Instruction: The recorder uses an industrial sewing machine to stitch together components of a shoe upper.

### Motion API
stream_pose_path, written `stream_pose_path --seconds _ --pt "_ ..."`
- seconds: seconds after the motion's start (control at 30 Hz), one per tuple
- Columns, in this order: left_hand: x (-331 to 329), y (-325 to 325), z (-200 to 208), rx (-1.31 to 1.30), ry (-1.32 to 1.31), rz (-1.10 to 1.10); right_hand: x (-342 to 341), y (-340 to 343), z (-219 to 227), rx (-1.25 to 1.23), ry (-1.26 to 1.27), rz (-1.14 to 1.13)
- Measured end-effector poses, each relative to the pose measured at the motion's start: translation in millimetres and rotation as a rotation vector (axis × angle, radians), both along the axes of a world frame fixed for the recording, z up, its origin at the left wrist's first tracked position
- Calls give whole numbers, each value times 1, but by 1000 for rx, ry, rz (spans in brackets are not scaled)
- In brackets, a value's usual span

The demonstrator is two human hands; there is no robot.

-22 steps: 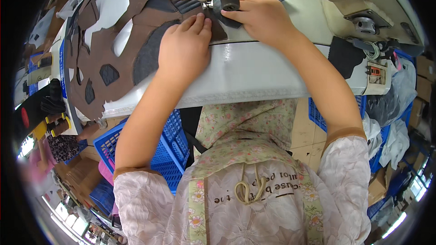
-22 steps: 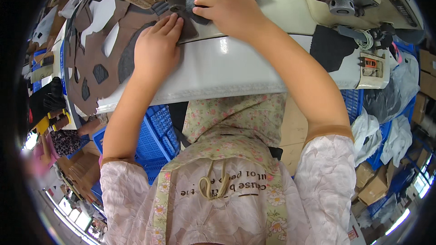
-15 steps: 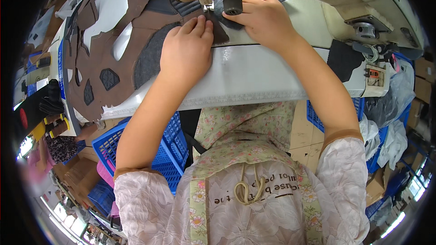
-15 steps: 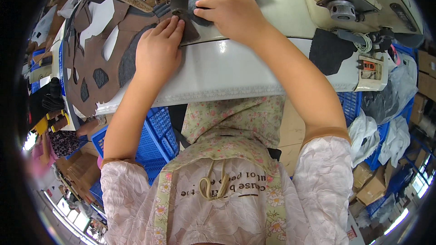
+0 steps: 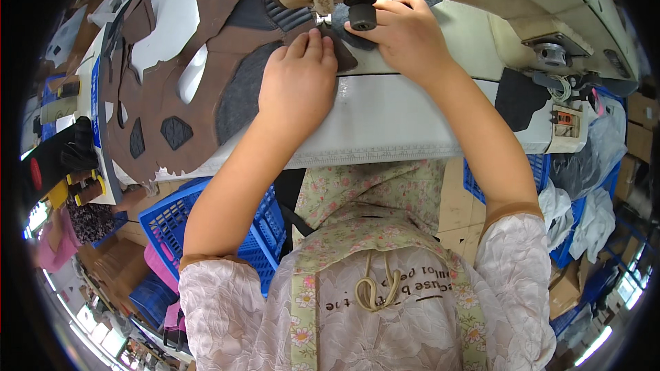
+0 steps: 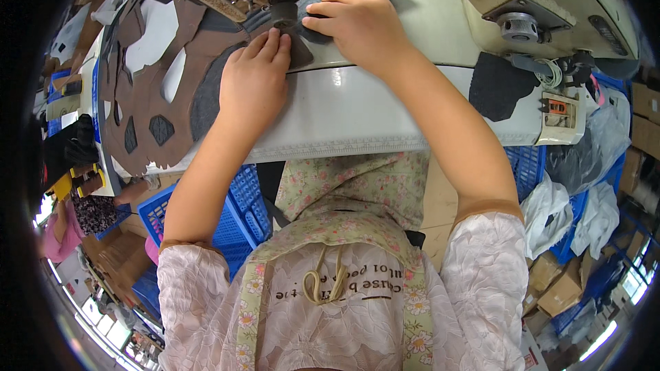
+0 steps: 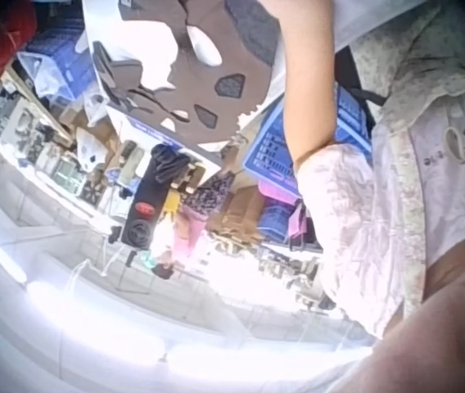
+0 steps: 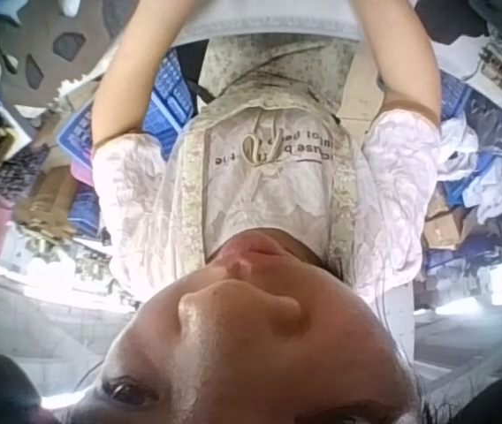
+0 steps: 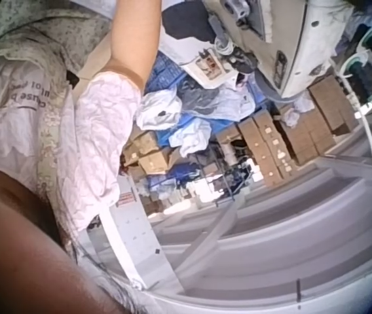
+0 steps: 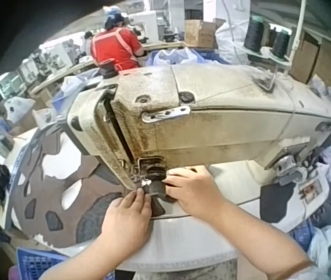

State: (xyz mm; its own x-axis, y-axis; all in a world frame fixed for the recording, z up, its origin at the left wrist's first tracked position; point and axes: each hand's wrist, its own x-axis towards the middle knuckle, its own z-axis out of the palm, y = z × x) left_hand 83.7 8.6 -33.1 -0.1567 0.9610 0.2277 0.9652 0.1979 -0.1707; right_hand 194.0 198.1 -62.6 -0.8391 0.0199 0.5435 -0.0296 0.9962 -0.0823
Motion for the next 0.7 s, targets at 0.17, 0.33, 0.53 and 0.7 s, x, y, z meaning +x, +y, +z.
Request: stream_pose_path --seconds 0.17,0.33,0.53,0.7 --pt "1 2 -4 15 27 -15 0 2 -4 -48 22 -10" --pt "0 1 -1 18 16 1 -1 -3 3 -46 3 -22" --pt "-3 1 -7 57 -19 -38 1 -2 5 -3 -41 -36" --pt "-7 1 -6 90 -51 -44 1 -2 4 -22 -19 -15"
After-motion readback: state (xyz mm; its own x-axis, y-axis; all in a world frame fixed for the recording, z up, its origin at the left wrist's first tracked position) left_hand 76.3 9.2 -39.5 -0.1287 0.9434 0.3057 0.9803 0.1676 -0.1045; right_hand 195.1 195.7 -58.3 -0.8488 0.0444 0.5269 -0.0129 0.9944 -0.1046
